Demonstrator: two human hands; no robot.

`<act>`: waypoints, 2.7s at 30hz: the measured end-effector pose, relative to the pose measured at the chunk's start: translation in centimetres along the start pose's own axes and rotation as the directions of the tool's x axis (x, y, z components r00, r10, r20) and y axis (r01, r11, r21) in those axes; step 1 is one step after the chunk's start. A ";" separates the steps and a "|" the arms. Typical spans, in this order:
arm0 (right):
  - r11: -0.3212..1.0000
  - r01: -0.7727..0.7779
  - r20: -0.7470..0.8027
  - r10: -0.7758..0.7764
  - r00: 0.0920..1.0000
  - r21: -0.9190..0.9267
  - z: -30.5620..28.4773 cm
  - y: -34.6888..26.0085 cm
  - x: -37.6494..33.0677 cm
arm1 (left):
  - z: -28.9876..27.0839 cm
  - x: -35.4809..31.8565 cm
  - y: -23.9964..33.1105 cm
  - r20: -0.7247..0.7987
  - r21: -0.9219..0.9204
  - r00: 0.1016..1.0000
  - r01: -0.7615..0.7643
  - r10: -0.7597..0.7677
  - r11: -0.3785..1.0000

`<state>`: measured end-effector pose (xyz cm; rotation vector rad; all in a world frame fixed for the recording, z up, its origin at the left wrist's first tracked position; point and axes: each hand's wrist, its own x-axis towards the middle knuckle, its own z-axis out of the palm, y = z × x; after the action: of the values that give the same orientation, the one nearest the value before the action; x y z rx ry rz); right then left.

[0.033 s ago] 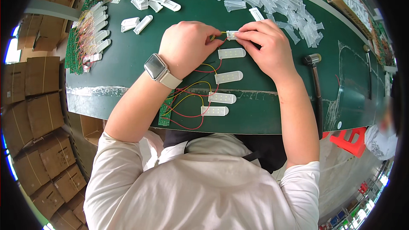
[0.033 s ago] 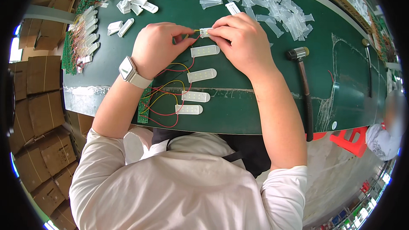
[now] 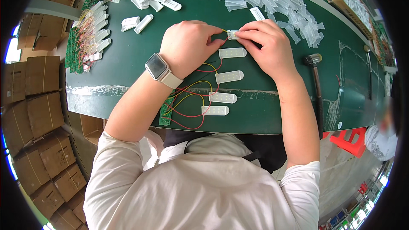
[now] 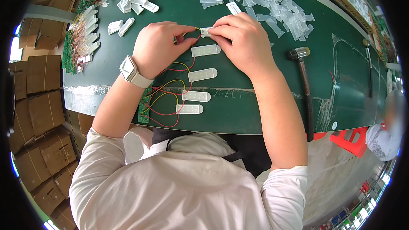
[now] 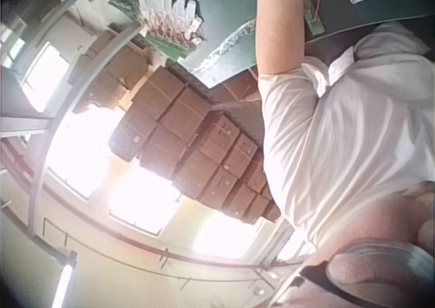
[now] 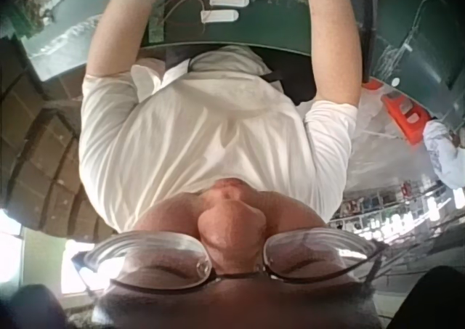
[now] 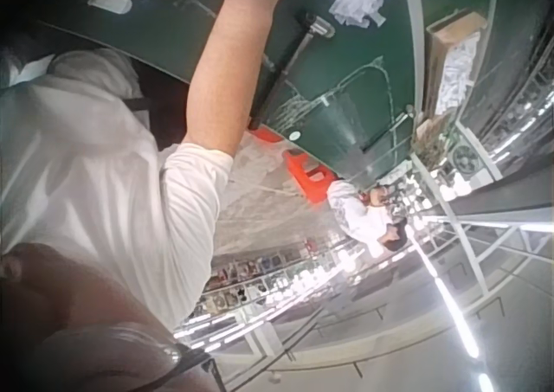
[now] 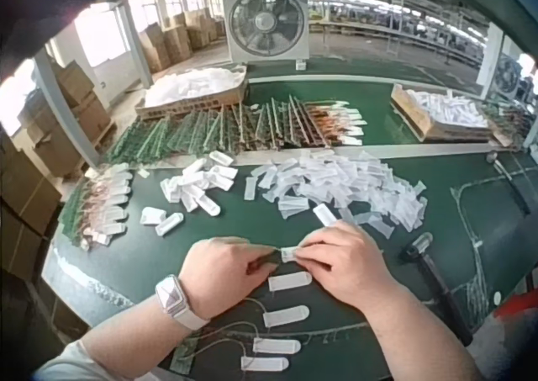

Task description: Assemble small LED light components and place them into a storage box.

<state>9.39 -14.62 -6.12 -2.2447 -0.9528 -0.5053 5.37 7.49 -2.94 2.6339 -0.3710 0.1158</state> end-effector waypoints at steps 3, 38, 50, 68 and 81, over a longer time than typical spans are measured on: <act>1.000 -0.015 -0.014 0.015 1.000 0.011 0.1 -0.2 0.0 | -0.1 -0.1 0.2 -0.002 0.014 0.999 -0.044 0.044 0.999; 0.993 0.035 0.031 -0.038 0.999 0.114 0.6 -0.3 0.3 | 0.1 0.7 -2.3 -0.078 -0.026 0.965 -0.253 0.251 0.967; 0.993 0.070 0.064 -0.077 0.995 0.099 0.6 -0.4 0.7 | 0.6 0.4 -2.2 -0.114 0.007 0.967 -0.228 0.227 0.974; 0.996 0.084 0.051 -0.084 0.995 0.011 0.6 -0.5 0.6 | 0.7 0.3 -2.9 -0.049 0.036 0.962 -0.265 0.267 0.963; 0.989 -0.022 0.034 0.017 0.999 0.147 1.3 -0.4 0.6 | 1.0 0.6 -2.8 -0.073 -0.038 0.988 -0.139 0.136 0.990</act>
<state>9.64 -13.27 -6.55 -2.1326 -0.9520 -0.3780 6.76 9.26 -5.00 2.5530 -0.5254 0.2417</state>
